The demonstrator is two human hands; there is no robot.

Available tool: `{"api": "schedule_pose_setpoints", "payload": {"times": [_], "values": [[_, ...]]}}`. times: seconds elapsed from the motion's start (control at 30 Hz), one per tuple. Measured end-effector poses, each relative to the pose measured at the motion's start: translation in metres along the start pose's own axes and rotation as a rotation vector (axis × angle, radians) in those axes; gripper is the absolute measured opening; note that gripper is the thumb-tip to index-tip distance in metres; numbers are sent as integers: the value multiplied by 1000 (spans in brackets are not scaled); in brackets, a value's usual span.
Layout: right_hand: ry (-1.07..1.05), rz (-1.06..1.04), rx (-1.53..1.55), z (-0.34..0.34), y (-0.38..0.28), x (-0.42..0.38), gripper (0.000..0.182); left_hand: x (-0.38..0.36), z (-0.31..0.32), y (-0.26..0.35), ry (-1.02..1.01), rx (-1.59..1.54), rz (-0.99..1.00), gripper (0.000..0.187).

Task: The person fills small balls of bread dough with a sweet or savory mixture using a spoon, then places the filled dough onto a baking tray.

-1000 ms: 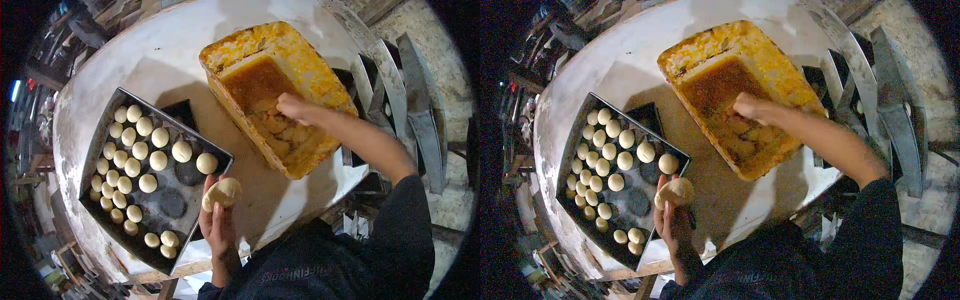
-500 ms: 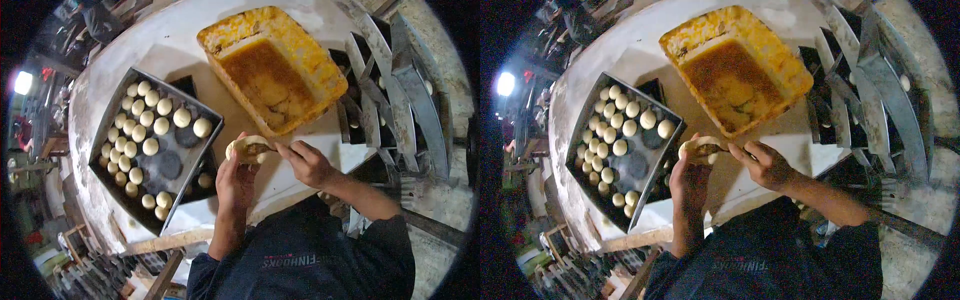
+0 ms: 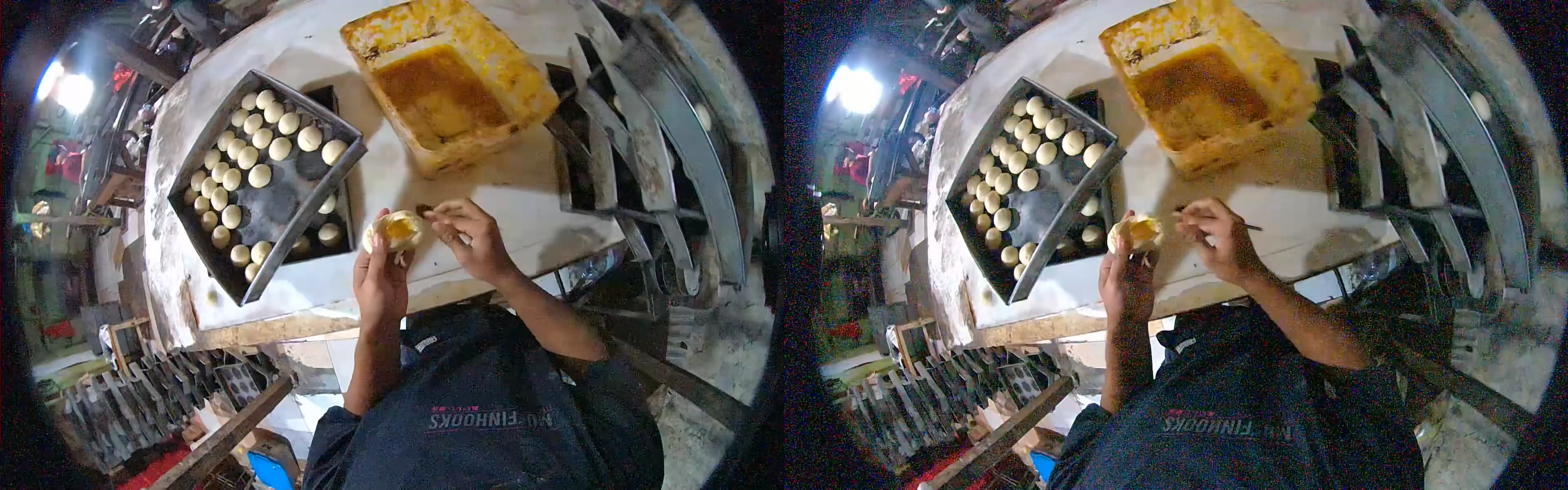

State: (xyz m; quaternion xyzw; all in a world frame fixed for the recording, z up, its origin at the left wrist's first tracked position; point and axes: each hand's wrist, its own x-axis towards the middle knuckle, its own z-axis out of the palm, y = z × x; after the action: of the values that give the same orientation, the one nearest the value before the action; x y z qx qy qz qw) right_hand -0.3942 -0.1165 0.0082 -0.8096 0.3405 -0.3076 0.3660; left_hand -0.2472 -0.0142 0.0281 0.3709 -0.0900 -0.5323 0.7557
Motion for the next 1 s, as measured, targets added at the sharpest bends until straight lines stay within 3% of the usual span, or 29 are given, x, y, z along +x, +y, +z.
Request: {"api": "schedule_pose_setpoints", "payload": {"times": [0.03,0.1,0.17,0.2,0.23,0.3,0.37,0.43,0.47,0.57,0.6,0.63,0.73,0.77,0.8,0.87,0.9,0.93,1.0], "values": [[-25,114,352,-7,-10,-8,25,-7,9,-7,-70,6,-15,47],[87,128,426,-18,-15,-29,27,-27,32,-24,-73,12,5,46],[240,545,1158,-35,-16,-51,25,-43,45,-44,-5,-106,-30,47],[283,723,1280,-46,-17,-60,19,-53,55,-55,-20,-91,5,49],[293,721,1282,-53,-22,-72,19,-62,60,-70,-14,-26,24,51],[288,198,594,-66,-38,-93,21,-84,70,-94,-107,871,456,57],[250,-146,55,-102,-81,-109,27,-110,76,-103,-184,910,506,64],[255,-161,43,-108,-101,-126,22,-137,86,-104,-256,968,657,68],[286,-222,21,-110,-106,-131,19,-151,92,-97,-231,969,636,69],[323,-490,-7,-122,-124,-142,15,-187,111,-69,-150,264,340,80],[226,-551,0,-129,-130,-142,15,-189,98,-64,-200,205,362,80],[227,-556,8,-132,-137,-146,15,-192,92,-57,-214,199,349,76],[91,-225,101,-135,-157,-150,18,-194,65,-53,-265,334,561,57],[-27,17,223,-141,-170,-146,17,-196,66,-53,-248,347,625,50],[-96,12,271,-136,-169,-142,19,-194,62,-54,-230,373,695,41],[-181,-1,316,-121,-171,-135,21,-186,54,-45,-169,690,1017,35],[-120,-159,233,-111,-175,-132,25,-183,44,-36,-154,905,1166,37],[-63,-317,153,-100,-182,-128,29,-186,37,-27,-129,904,1173,37],[-122,-388,170,-78,-207,-123,34,-196,23,-5,40,1123,1162,45]]}}
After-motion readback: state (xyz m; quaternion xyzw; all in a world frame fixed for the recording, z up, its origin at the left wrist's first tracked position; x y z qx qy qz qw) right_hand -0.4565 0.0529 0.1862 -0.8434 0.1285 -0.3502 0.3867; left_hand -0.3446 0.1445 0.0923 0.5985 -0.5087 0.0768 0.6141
